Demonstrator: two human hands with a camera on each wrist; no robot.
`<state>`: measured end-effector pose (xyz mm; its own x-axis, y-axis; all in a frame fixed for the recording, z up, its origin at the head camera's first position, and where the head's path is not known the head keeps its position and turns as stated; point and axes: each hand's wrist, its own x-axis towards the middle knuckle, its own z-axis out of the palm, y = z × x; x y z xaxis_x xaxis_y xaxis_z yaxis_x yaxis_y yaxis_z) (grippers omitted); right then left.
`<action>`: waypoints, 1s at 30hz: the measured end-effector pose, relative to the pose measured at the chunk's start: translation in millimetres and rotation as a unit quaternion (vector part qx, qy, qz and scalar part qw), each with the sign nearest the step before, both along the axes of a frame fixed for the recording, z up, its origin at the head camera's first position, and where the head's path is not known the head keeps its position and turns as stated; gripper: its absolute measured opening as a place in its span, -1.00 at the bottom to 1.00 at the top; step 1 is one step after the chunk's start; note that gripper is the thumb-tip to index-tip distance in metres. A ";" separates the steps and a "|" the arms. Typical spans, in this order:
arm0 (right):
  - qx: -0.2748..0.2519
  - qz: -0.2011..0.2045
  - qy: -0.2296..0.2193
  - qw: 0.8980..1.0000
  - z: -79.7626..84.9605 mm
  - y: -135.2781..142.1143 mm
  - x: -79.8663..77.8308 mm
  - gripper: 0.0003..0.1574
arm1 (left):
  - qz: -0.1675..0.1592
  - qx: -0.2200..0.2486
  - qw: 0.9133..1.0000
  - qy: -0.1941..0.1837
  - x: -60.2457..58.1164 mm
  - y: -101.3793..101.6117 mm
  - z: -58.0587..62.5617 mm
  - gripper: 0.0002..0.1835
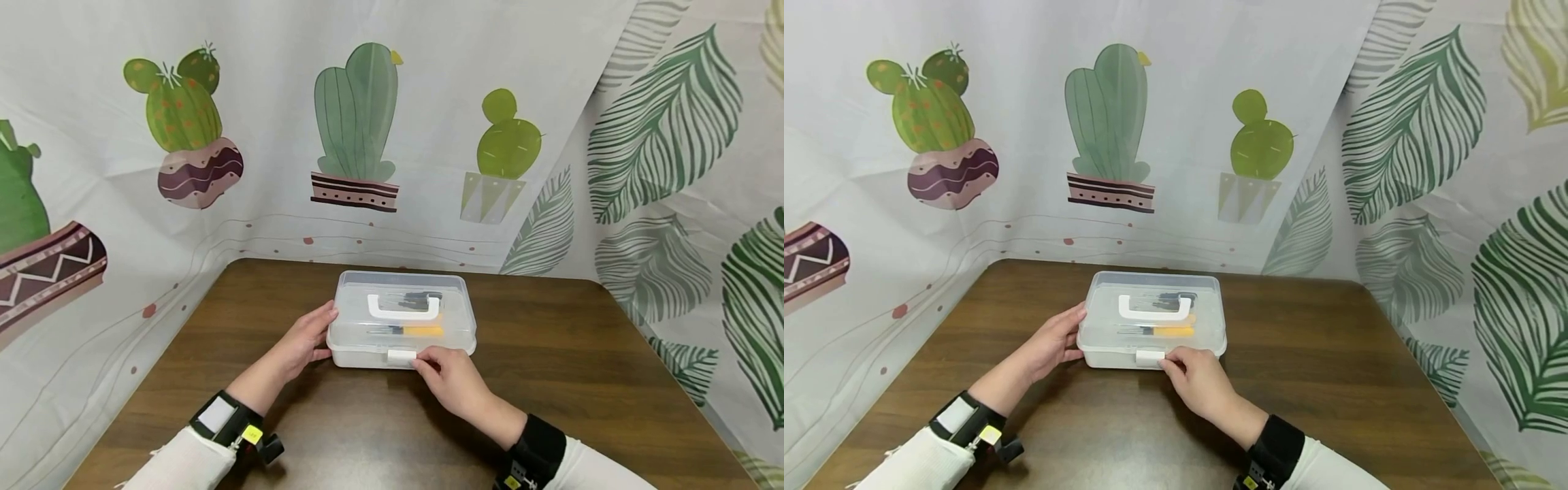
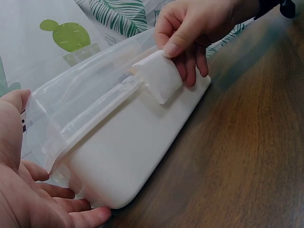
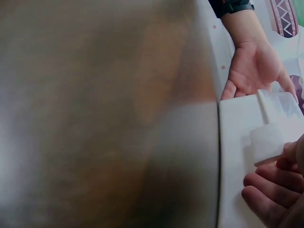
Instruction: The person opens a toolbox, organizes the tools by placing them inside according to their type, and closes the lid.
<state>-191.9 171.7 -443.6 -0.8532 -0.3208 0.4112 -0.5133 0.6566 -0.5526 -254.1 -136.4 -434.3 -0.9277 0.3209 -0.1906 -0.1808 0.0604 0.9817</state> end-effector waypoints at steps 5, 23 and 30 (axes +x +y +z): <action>0.012 -0.005 -0.016 1.000 9.2 -2.5 -2.4 -0.68 | 0.000 0.000 1.000 -0.001 -0.1 0.1 -1.6 -0.15; 0.122 0.002 -0.029 0.992 38.9 -8.0 -10.9 -0.40 | 0.005 -0.008 1.000 -0.003 -1.3 1.6 -3.4 -0.15; 0.145 0.002 -0.026 0.989 43.1 -9.4 -10.9 -0.41 | 0.007 -0.007 1.000 -0.004 -1.6 1.0 -4.0 -0.16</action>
<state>-202.8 162.3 -400.6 -0.8694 -0.4219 0.2572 -0.4917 0.7899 -0.3664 -255.7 -135.4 -438.3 -0.9307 0.3049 -0.2019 -0.1893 0.0708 0.9794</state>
